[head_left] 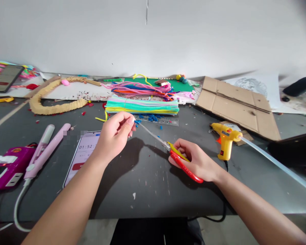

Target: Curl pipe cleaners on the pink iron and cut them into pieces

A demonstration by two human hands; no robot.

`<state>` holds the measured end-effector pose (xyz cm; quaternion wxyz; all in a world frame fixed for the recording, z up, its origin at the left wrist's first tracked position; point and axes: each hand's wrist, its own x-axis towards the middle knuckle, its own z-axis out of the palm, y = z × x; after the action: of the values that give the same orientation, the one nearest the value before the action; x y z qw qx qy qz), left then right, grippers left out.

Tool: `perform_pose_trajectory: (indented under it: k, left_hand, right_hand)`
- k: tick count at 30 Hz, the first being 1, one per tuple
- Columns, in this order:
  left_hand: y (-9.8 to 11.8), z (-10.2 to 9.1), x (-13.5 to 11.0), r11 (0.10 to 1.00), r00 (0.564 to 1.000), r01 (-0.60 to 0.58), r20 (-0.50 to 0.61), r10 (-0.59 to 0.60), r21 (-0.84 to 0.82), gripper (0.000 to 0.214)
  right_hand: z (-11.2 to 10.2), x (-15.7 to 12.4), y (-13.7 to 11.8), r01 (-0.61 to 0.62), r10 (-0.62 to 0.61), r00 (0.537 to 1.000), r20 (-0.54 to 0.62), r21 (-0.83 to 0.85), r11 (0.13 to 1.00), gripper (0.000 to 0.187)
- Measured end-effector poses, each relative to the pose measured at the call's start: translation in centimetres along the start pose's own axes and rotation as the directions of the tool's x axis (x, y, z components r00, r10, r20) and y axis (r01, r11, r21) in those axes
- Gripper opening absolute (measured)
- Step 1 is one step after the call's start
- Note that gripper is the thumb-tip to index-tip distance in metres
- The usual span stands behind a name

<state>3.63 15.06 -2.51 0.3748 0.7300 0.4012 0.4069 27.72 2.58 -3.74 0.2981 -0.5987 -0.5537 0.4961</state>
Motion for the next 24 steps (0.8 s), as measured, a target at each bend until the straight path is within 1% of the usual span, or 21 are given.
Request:
perform_pose_trajectory:
  k: [3,5,12,18,24]
  left_hand:
    - [0.0,-0.1,0.0,0.999,1.0,-0.017,-0.016,0.017,0.033,0.026]
    - [0.0,0.0,0.0,0.999,1.0,-0.02,-0.021,0.021,0.038,0.025]
    - [0.1,0.6,-0.1,1.0,0.999,-0.016,-0.045,0.016,0.004,0.024]
    - [0.1,1.0,-0.1,1.0,1.0,0.001,-0.03,-0.002,-0.031,0.022]
    - [0.2,1.0,-0.2,1.0,0.999,0.001,-0.032,-0.002,-0.031,0.022]
  right_hand:
    - [-0.2,-0.1,-0.1,-0.029,0.026,0.998,0.054,0.059,0.998,0.037]
    - [-0.3,-0.1,-0.2,-0.033,0.028,0.997,0.066,0.083,0.996,0.036]
    - [-0.3,-0.1,-0.2,-0.024,0.018,0.998,0.067,0.088,0.996,0.033]
    - [-0.3,-0.1,-0.2,-0.013,0.005,0.997,0.075,0.097,0.995,0.031]
    - [-0.3,0.0,0.1,0.002,-0.011,0.997,0.075,0.113,0.994,0.03]
